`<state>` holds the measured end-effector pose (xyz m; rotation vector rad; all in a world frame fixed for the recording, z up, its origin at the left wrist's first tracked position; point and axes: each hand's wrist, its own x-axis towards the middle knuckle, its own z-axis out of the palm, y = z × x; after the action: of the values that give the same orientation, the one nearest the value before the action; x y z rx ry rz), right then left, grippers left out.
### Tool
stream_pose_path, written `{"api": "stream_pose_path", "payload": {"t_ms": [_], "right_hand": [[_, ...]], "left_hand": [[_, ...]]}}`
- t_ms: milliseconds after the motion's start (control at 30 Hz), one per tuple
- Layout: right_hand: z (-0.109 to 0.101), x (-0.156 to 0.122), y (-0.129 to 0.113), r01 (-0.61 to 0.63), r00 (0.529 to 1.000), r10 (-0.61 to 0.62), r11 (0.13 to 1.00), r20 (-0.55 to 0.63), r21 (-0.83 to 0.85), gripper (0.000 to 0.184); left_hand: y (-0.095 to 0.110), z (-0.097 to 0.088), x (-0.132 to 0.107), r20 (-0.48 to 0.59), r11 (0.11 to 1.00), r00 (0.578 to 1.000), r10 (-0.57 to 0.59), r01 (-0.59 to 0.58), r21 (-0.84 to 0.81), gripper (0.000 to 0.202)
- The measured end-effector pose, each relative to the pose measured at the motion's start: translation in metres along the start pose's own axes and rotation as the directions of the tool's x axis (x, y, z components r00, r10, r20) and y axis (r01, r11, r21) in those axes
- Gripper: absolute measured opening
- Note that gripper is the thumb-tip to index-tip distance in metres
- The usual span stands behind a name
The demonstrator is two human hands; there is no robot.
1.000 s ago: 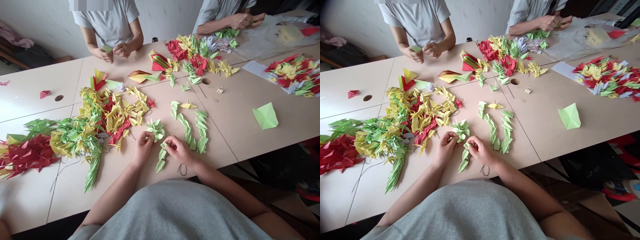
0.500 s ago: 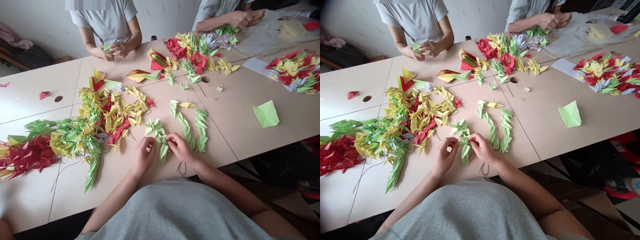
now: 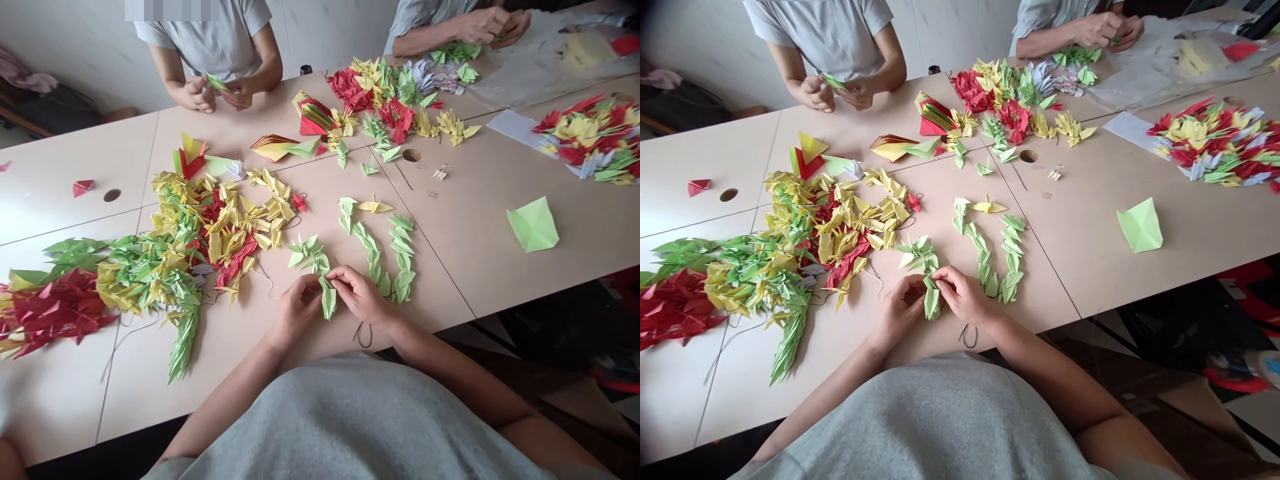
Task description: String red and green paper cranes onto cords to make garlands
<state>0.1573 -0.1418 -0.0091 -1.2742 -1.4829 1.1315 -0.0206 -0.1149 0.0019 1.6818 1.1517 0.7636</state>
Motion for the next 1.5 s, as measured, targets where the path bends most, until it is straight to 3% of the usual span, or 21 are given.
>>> {"api": "stream_pose_path", "payload": {"t_ms": [300,567,833,1067,1267,1500], "right_hand": [[-0.003,-0.005,-0.002,0.035,0.996,-0.032,0.999,0.081,-0.034,0.029],[-0.003,-0.005,-0.011,0.079,0.994,-0.073,0.994,0.086,-0.076,0.026],[0.003,-0.005,-0.002,0.281,0.959,-0.282,0.948,0.017,-0.150,0.032],[0.004,-0.005,-0.004,0.351,0.936,-0.349,0.903,0.053,-0.248,0.032],[0.001,-0.006,-0.008,0.385,0.922,-0.380,0.888,0.069,-0.251,0.022],[-0.002,-0.010,-0.011,0.451,0.892,-0.439,0.850,0.107,-0.271,0.021]], "left_hand": [[0.003,-0.001,-0.001,-0.004,0.980,0.998,-0.068,0.066,-0.187,0.026],[-0.002,-0.003,-0.005,-0.070,0.998,0.996,0.059,-0.058,0.016,0.030],[-0.004,0.002,-0.003,-0.157,0.985,0.977,0.142,-0.124,0.121,0.018],[-0.002,0.002,-0.002,-0.136,0.997,0.988,0.070,-0.065,0.046,0.022],[0.000,0.002,0.000,-0.110,0.999,0.994,0.006,-0.012,-0.051,0.025],[0.008,-0.001,0.003,-0.112,0.964,0.980,-0.163,0.134,-0.228,0.024]]}}
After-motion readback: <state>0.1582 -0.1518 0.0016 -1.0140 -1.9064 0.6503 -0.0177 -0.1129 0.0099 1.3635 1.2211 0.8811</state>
